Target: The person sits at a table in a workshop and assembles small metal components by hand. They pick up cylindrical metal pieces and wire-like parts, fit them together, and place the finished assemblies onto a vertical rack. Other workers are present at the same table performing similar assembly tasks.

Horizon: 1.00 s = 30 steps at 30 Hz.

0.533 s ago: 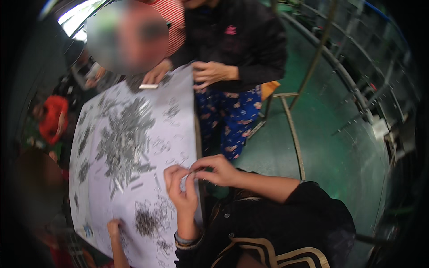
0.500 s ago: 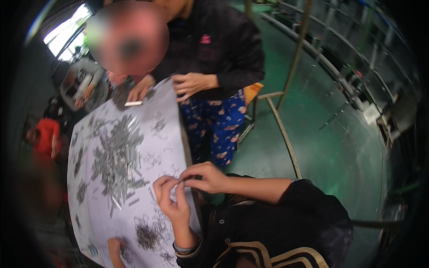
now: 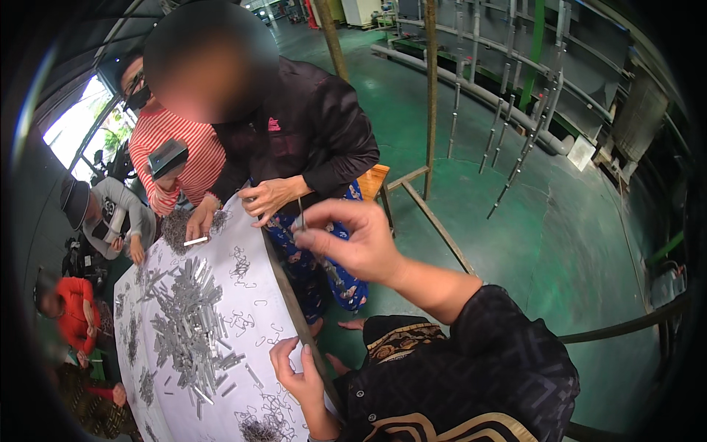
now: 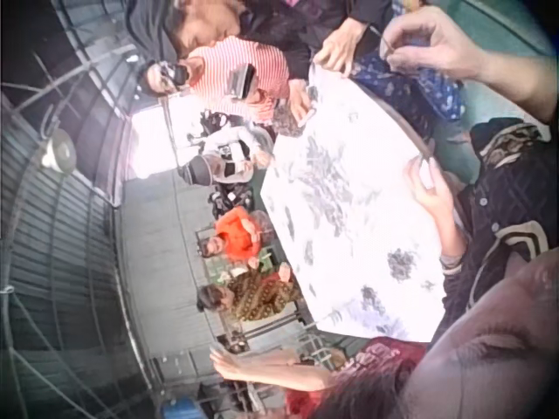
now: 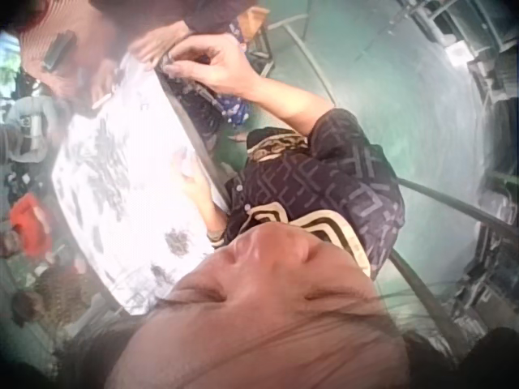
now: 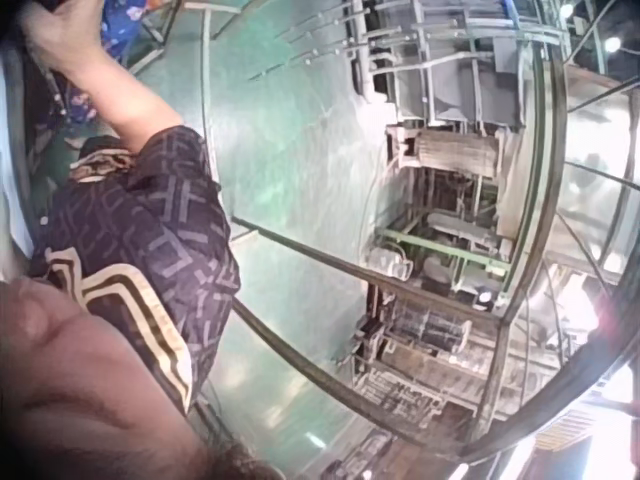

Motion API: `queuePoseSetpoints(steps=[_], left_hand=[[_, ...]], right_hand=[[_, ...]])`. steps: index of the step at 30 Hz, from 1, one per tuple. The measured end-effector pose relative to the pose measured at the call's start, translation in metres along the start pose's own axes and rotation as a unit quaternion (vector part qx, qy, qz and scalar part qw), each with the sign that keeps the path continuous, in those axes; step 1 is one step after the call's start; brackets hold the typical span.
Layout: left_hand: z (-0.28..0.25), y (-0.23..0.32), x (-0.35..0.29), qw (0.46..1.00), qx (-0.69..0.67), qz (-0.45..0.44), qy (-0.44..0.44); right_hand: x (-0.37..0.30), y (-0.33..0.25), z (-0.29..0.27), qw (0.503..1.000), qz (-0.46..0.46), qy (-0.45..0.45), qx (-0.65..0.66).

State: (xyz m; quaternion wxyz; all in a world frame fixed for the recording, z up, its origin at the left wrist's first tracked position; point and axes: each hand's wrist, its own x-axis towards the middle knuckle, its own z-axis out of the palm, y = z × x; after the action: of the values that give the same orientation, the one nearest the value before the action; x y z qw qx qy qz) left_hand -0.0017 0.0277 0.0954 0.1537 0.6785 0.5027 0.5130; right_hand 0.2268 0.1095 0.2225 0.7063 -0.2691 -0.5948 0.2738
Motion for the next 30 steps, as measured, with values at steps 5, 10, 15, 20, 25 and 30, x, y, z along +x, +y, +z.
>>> queuePoseSetpoints(steps=[5,10,15,20,25,30], left_hand=[[0.014,-0.020,-0.022,0.998,-0.001,-0.032,-0.045],[0.025,-0.047,-0.037,0.998,0.015,-0.038,-0.057],[0.020,-0.080,-0.057,0.997,0.053,-0.036,-0.037],[0.024,-0.082,-0.058,0.996,0.024,-0.074,-0.036],[0.026,-0.098,-0.064,0.996,0.015,-0.086,-0.028],[0.014,-0.072,-0.053,0.997,0.057,-0.046,-0.031]], right_hand=[[0.025,-0.028,-0.031,0.998,-0.025,0.060,-0.008],[0.057,-0.036,-0.070,0.985,-0.073,0.145,-0.052],[0.098,-0.057,-0.116,0.967,-0.129,0.189,-0.113],[0.139,-0.114,-0.174,0.930,-0.202,0.243,-0.186],[0.180,-0.155,-0.229,0.908,-0.228,0.257,-0.239],[0.213,-0.184,-0.263,0.906,-0.240,0.271,-0.218]])
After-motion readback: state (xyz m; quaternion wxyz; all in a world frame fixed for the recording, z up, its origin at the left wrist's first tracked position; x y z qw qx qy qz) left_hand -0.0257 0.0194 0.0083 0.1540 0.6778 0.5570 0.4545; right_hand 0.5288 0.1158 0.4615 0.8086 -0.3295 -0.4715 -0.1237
